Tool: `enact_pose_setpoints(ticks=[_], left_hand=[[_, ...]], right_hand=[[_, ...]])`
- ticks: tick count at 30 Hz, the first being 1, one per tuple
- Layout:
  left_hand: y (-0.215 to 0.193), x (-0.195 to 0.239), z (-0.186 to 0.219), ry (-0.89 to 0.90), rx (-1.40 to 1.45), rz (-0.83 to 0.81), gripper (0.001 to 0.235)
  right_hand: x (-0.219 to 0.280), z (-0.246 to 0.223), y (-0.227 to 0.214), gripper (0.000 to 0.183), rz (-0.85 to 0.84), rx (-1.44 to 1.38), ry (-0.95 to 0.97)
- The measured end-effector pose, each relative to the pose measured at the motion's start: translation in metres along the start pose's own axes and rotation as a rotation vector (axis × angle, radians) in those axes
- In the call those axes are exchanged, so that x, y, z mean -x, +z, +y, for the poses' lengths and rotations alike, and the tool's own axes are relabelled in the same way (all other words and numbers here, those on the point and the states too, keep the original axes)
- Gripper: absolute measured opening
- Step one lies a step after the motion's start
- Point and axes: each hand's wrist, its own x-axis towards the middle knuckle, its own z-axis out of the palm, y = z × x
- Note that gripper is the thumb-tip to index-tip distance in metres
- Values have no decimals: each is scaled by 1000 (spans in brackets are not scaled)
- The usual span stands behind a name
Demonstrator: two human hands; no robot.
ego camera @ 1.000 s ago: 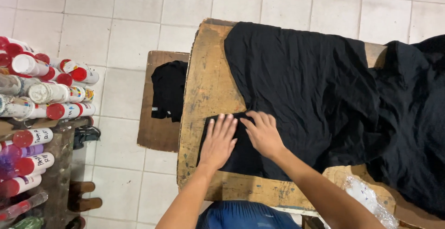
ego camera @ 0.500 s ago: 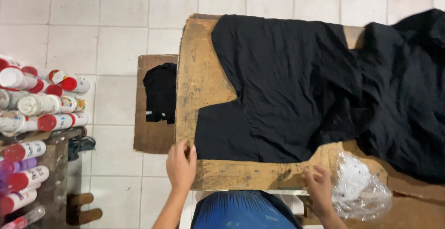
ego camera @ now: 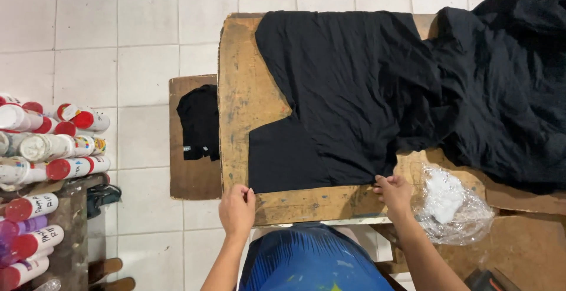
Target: Applying heat-transfer labels to black shirts using a hand iron on a wooden workbench
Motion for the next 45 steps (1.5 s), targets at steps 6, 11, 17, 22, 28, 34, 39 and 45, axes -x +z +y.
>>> enact_pose_setpoints(ticks=[6,11,17,22,28,34,39,45], left_hand=[[15,-15,81,962,-107,117,64],[55,-35,92,1212,-426,-123,82],[65,-33,81,1520,-422,-191,79],[72,-22,67,1608,-261,-285,75],[58,-33,112,1390,-170,-153,66],[50,-77,125,827,-354,19,77],[31,-98,67,783,-567,270,84],[24,-83,82,637,-599,165,95]], right_hand=[[12,-6,4,35,-26,-18,-45],[35,-33,-2,33,-31,-37,-67],[33,-32,-7,34,-89,-2,-50],[39,-42,-6,34,-113,13,-31],[48,-50,1,26,-56,140,-28],[45,-48,3,27,-56,171,9],[41,-46,4,28,-29,244,0],[46,-51,3,30,-18,308,-32]])
